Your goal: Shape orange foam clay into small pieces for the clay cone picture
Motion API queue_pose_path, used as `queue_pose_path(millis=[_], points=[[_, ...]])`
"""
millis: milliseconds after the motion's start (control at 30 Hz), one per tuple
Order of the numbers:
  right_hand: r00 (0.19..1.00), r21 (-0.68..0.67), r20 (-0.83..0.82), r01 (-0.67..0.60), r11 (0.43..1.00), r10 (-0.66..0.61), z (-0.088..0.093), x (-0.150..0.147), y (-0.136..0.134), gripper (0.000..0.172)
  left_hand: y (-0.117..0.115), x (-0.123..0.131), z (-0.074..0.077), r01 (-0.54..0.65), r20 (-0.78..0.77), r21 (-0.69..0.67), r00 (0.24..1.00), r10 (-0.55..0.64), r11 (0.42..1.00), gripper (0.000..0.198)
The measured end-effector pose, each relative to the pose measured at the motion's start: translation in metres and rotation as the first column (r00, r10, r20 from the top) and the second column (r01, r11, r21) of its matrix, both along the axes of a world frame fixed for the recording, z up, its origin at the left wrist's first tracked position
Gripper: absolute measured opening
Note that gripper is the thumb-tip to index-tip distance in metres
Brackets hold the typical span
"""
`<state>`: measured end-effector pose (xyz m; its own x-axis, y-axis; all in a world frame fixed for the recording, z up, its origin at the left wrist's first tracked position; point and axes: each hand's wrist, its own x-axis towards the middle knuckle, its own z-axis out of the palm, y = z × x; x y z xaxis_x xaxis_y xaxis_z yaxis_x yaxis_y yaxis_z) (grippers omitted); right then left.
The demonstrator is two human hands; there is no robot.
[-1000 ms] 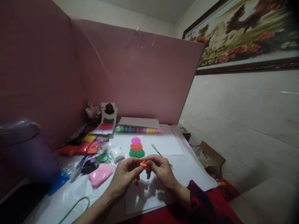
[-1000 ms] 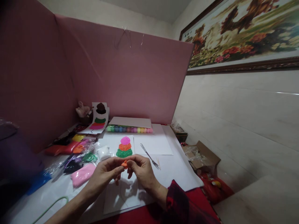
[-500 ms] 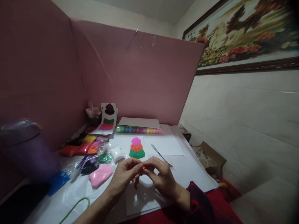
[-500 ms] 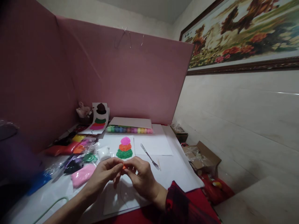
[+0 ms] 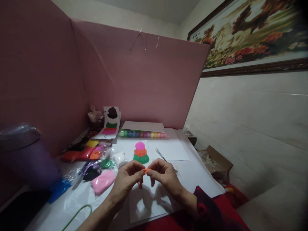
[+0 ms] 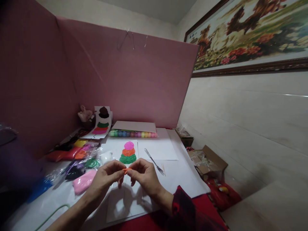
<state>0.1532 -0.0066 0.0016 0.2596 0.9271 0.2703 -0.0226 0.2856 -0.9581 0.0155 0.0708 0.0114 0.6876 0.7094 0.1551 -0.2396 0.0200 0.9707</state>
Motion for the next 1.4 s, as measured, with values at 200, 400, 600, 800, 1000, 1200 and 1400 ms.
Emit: queue_pose_path(millis=[200,400,600,800,1000,1200,1400], points=[[0.976,-0.082,-0.215,-0.029,0.996,0.011,-0.002,0.006,0.005,0.025,-0.003,-0.001,0.003,0.043,0.107,0.080,0.993,-0.052,0.996,0.002],[0.994,-0.020,-0.112,-0.019,1.000,0.016,0.003,0.001,0.003,0.029,0.000,0.000,-0.004,0.045,0.080,0.036,0.996,-0.048,0.998,0.019],[0.996,0.038,-0.040,-0.081,0.996,0.083,0.001,-0.003,-0.001,0.024,0.003,0.001,-0.009,0.014,0.043,-0.002,0.999,-0.014,1.000,0.025],[0.990,0.034,0.128,-0.061,0.998,0.056,0.000,-0.005,-0.005,0.017,0.000,0.003,-0.008,0.026,0.017,-0.006,1.000,-0.026,1.000,0.024],[0.977,0.133,0.205,0.039,0.990,-0.066,0.001,-0.004,-0.005,0.011,0.001,0.002,-0.007,0.117,0.010,-0.107,0.993,-0.117,0.987,0.030],[0.900,0.267,0.399,0.067,0.961,-0.173,-0.002,-0.001,-0.006,0.032,0.001,0.002,-0.004,0.157,0.002,-0.159,0.987,-0.158,0.975,0.026],[0.993,0.091,0.117,0.018,0.996,-0.028,-0.002,-0.003,-0.003,0.014,0.000,0.002,-0.002,0.075,-0.063,-0.092,0.995,-0.081,0.993,0.020]])
